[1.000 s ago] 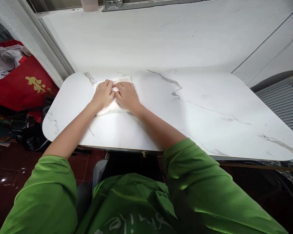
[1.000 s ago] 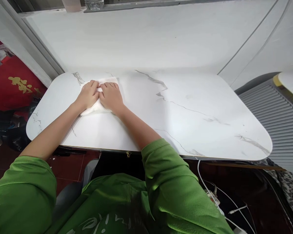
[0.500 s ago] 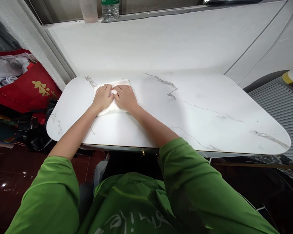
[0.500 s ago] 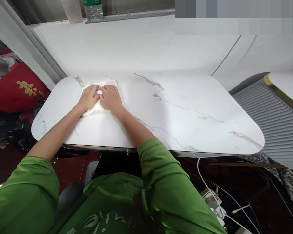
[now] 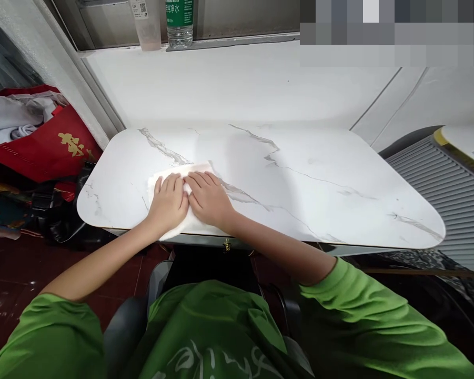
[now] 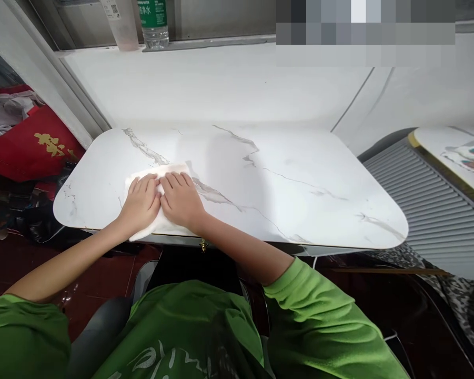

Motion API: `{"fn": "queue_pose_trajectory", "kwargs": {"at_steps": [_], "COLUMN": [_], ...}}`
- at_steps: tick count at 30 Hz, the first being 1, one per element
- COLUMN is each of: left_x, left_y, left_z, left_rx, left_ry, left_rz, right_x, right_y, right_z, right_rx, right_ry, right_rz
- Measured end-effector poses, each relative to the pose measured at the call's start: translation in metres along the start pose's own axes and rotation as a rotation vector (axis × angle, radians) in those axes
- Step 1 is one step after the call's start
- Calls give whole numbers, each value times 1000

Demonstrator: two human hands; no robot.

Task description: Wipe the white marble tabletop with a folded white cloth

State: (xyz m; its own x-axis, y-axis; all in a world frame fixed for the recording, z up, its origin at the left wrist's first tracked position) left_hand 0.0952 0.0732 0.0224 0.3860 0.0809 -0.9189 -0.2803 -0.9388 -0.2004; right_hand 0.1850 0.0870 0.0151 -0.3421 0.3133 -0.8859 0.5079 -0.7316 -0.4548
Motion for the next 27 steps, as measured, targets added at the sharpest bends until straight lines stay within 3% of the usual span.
{"fn": "queue_pose_trajectory", "kwargs": {"at_steps": [11, 21, 27], "left_x": [-13, -38, -51], "left_y": [37, 41, 41], "left_z": [5, 47, 76], "left_rx": [74, 109, 48], "left_ry": [20, 79, 129], "left_rz": [1, 33, 59], "right_x": [-12, -1, 4], "right_y": [19, -6, -23], "right_z": [36, 73, 90], "right_rx": [8, 18, 27], "right_ry": [-11, -15, -24], "right_rz": [53, 44, 36]}}
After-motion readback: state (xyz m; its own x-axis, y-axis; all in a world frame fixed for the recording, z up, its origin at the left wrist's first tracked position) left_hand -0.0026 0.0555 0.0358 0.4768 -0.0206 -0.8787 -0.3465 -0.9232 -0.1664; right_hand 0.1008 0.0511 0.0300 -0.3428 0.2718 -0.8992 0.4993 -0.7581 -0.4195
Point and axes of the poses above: each hand's wrist, its own y-axis away from the middle knuckle, its own x-axis out of the palm, z = x × y, the point moved 7 cm from there along -y, towards the middle knuckle, and after that the axes turned 10 degrees about y, right-handed, at the moved point
